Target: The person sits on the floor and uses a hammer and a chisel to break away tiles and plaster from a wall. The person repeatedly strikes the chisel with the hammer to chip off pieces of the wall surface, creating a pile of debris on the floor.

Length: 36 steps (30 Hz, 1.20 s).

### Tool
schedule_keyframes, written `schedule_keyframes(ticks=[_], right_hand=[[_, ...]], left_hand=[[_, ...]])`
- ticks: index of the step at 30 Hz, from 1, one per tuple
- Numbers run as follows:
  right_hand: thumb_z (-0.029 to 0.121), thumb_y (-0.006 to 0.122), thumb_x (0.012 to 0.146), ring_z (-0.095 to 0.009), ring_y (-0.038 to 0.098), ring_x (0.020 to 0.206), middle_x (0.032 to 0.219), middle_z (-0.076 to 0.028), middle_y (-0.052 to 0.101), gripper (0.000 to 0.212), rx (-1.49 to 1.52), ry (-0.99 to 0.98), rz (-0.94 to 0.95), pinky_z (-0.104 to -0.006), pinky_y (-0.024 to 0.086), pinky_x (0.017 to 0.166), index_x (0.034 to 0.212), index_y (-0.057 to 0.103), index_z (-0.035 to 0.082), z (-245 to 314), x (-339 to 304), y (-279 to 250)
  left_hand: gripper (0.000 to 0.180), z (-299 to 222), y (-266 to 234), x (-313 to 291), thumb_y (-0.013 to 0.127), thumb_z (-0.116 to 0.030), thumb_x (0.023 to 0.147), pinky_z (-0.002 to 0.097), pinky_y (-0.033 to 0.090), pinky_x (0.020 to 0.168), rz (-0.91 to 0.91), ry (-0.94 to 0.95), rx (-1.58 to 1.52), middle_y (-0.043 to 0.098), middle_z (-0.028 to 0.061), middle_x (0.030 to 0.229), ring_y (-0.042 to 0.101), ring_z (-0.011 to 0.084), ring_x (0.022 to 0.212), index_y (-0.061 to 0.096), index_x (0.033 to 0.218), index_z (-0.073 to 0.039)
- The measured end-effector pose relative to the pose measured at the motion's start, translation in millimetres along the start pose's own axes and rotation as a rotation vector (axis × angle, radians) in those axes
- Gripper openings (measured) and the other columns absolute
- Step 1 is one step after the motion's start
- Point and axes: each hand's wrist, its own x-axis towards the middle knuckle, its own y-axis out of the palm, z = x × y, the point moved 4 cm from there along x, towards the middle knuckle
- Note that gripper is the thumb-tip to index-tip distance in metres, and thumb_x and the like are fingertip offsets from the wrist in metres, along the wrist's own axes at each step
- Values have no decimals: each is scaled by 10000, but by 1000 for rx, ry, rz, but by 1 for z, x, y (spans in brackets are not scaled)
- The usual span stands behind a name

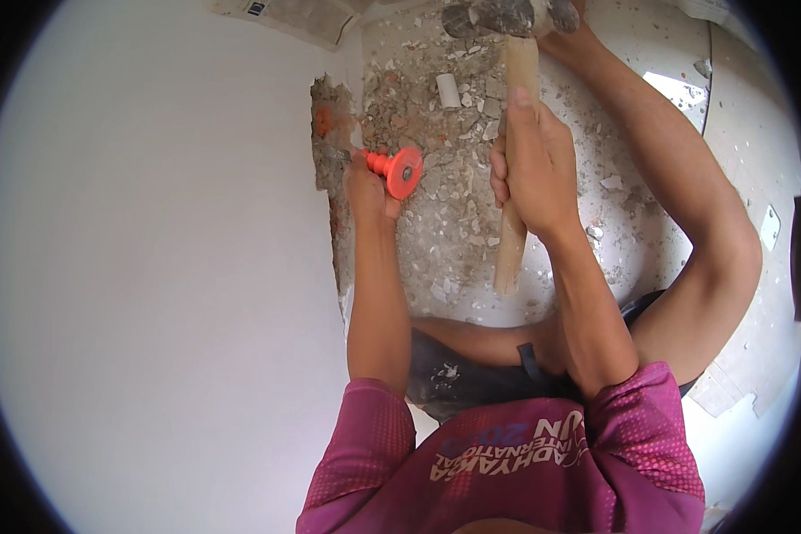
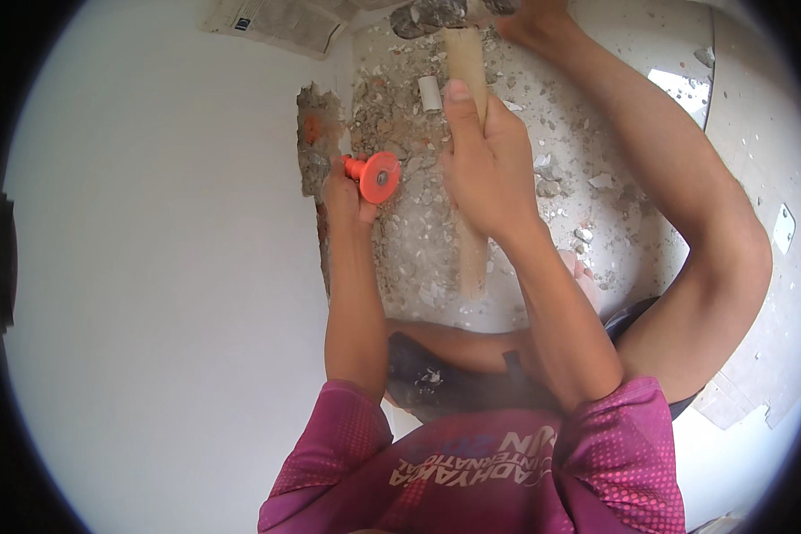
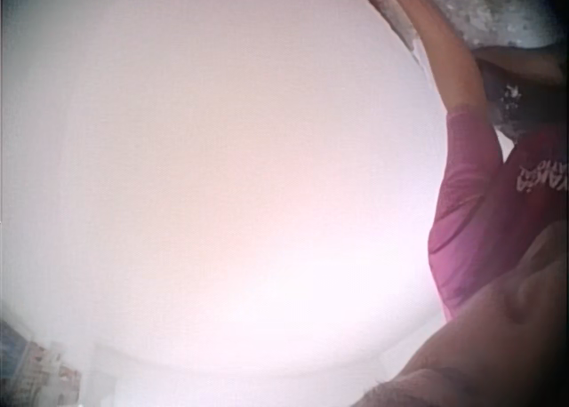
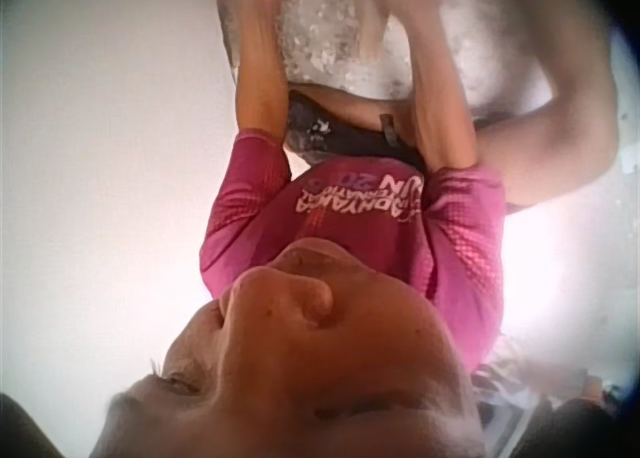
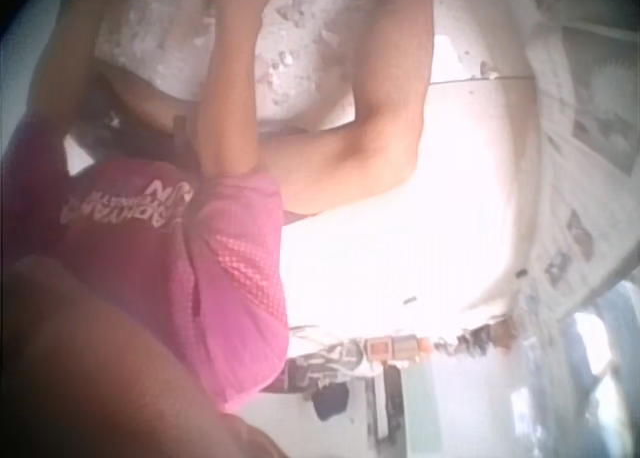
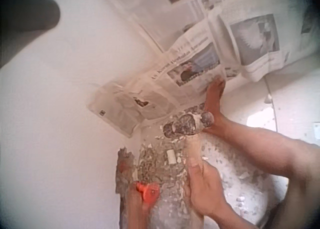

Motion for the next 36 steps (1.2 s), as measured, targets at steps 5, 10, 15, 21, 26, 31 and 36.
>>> schedule_keyframes(ticks=[5, 10, 15, 21, 26, 31, 36], right_hand=[[483, 429, 1033, -88, 404, 378, 507, 4, 420, 452, -23, 96, -107, -261, 333, 364, 816, 454, 86, -26, -13, -38], [481, 430, 1033, -92, 405, 385, 508, -4, 428, 461, -34, 97, -227, -266, 339, 369, 787, 451, 92, -41, -12, -76], [488, 429, 1032, -95, 407, 389, 518, -14, 438, 475, -23, -4, -286, -264, 338, 371, 770, 446, 92, -35, -7, -92], [520, 387, 1033, -109, 430, 408, 539, -41, 445, 510, 97, -159, -388, -262, 367, 379, 817, 441, 61, -8, -9, -92], [589, 341, 1015, -146, 412, 447, 627, -44, 420, 525, 167, -260, -423, -319, 432, 437, 964, 398, 70, 23, -7, -117], [608, 343, 1004, -142, 404, 463, 629, -30, 406, 528, 125, -233, -479, -304, 423, 456, 965, 399, 85, 30, -8, -130], [578, 294, 1020, -170, 433, 473, 634, -54, 427, 535, 309, -339, -441, -330, 429, 467, 939, 393, 59, 34, -3, -120]], left_hand=[[219, -7, 4, 18, 488, -197, 1028, 380, 579, 739, 14, 25, 20, 578, 135, 1029, 590, 201, 879, 473, 1088, 13], [196, -3, 6, 14, 511, -153, 1016, 391, 576, 780, -3, 49, 6, 560, 113, 998, 592, 207, 877, 483, 1093, 25], [138, -5, 12, 20, 506, -88, 1004, 403, 578, 788, -4, -22, -159, 534, 109, 961, 581, 216, 853, 475, 1076, 25], [78, -13, 17, 31, 492, -40, 996, 417, 575, 847, 38, -79, -244, 535, 112, 964, 579, 234, 842, 492, 1019, 34], [80, -17, 24, 38, 481, -42, 999, 429, 567, 846, 71, -92, -293, 533, 117, 960, 573, 239, 811, 495, 1010, 36], [98, -19, 34, 37, 475, -62, 1003, 459, 558, 841, 54, -42, -273, 529, 117, 952, 582, 250, 818, 484, 998, 35], [79, -26, 47, 36, 472, -53, 991, 468, 550, 860, 10, -38, -322, 532, 114, 948, 589, 252, 831, 487, 973, 23]])
